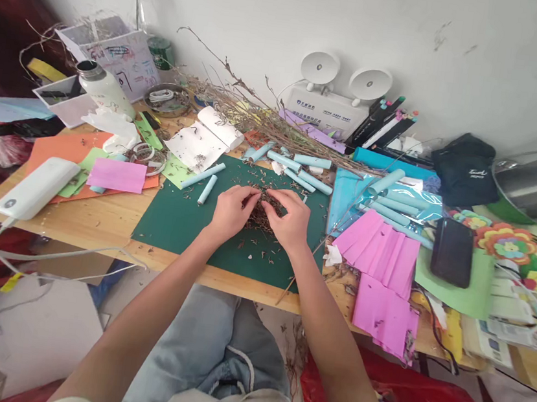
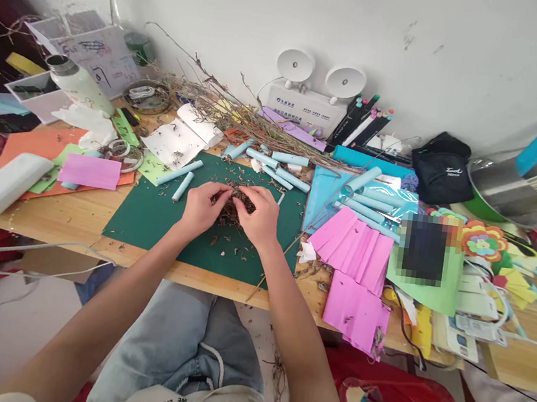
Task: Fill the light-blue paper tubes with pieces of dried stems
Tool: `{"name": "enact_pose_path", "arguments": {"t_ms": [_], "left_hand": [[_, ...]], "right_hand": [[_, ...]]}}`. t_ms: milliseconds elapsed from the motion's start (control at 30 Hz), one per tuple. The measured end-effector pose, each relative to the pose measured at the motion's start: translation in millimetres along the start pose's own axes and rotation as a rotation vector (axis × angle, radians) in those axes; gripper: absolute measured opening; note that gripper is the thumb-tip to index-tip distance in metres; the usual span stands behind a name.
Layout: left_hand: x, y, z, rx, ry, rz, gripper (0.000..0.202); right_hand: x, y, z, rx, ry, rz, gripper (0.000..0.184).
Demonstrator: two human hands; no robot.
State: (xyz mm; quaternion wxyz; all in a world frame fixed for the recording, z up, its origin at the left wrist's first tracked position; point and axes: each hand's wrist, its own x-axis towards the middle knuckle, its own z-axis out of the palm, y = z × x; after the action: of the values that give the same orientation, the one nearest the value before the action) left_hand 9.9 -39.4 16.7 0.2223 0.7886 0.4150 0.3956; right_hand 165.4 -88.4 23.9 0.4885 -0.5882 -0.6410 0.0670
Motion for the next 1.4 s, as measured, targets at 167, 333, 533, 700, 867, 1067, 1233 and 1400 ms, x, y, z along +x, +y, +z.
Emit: {"name": "enact_pose_path", "arguments": {"t_ms": [167, 333, 533, 700, 867, 1067, 1233, 1400], "left_hand": [[-3.6, 3.2, 1.6, -0.055, -0.015, -0.021, 0.019], [-7.6, 4.5, -0.4, -0.056, 0.0, 0.015, 0.02], [-4.4, -0.9, -6.4, -0.033, 0.085, 0.01, 0.024], [1.9, -10.4, -14.0, 0.016, -0.014, 0.105, 0.029], [9.5, -16.7, -31.8, -0.004, -0.211, 0.187, 0.041], [2.6, -18.8, -59.8, 0.151, -0.159, -0.037, 0.038], [-5.1, -8.3, -62.7, 0.309, -0.257, -0.183, 0.026], [10.4, 4.0, -42.1, 0.55, -0.416, -0.267, 0.025]], "right_hand": [[0.2, -1.0, 0.6, -0.013, -0.01, -0.031, 0.014], [0.5, -2.4, -0.7, -0.036, 0.03, -0.042, 0.016], [-0.3, 4.8, 1.4, 0.003, 0.073, 0.012, 0.017], [-0.9, 6.8, 3.1, 0.003, -0.002, 0.017, 0.02], [-0.5, 5.6, 3.1, -0.016, -0.016, 0.014, 0.019], [-1.4, 4.6, 2.9, -0.04, -0.01, 0.039, 0.021], [-2.0, 2.8, 3.4, -0.046, 0.005, 0.031, 0.022], [-3.0, 1.9, 4.3, -0.072, -0.002, 0.029, 0.023]]}}
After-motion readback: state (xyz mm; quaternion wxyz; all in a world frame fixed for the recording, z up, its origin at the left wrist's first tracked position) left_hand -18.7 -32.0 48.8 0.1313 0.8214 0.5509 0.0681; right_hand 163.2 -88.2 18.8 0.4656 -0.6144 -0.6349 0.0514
